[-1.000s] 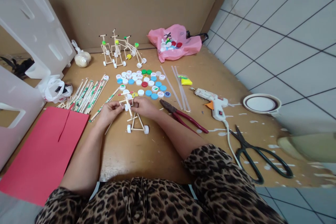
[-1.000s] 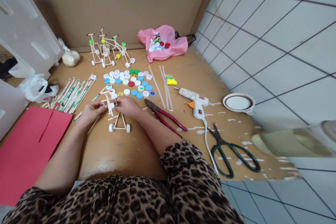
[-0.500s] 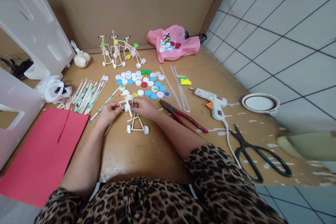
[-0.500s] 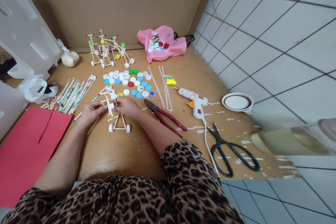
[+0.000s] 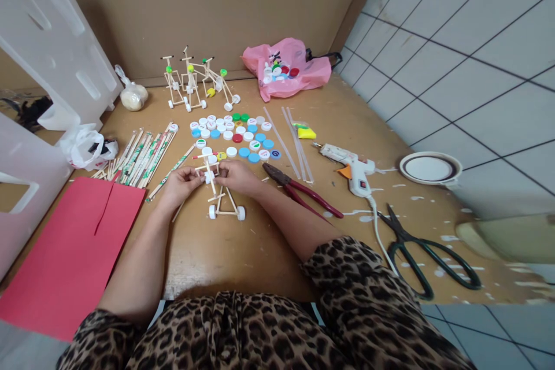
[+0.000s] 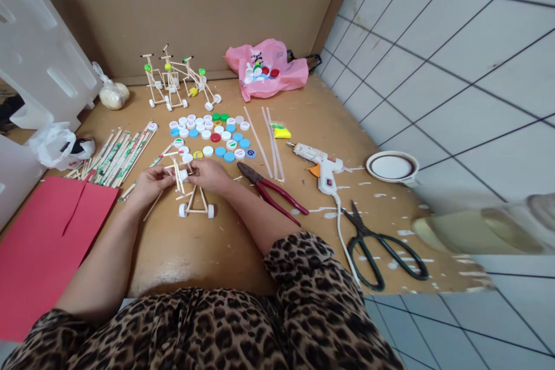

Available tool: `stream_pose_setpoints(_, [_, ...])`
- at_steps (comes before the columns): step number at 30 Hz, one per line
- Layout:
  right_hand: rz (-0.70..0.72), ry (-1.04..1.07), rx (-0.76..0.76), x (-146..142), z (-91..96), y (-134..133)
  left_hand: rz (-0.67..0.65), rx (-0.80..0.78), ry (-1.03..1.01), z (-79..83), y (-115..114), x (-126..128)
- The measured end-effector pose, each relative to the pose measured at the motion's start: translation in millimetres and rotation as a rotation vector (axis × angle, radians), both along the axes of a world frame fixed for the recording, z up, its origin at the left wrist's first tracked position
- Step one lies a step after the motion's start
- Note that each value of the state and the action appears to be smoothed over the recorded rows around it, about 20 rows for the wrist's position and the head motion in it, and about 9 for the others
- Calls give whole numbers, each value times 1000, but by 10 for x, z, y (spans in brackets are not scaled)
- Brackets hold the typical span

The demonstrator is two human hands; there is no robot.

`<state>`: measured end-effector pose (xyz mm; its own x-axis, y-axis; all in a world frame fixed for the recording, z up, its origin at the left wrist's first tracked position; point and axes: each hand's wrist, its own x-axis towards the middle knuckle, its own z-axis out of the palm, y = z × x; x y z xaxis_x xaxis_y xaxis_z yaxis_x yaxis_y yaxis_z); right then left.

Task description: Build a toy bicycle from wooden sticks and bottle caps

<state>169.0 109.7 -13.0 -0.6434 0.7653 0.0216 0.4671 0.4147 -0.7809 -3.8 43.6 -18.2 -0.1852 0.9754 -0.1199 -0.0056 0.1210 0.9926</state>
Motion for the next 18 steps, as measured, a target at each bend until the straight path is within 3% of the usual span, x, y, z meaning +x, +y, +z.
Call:
stream_pose_setpoints(8, [17, -19, -32, 17, 68, -9, -14, 9, 11, -56, 14, -15])
stream_pose_setpoints(18, [25, 29, -27, 5, 0, 11, -18, 16, 26, -107, 28, -22])
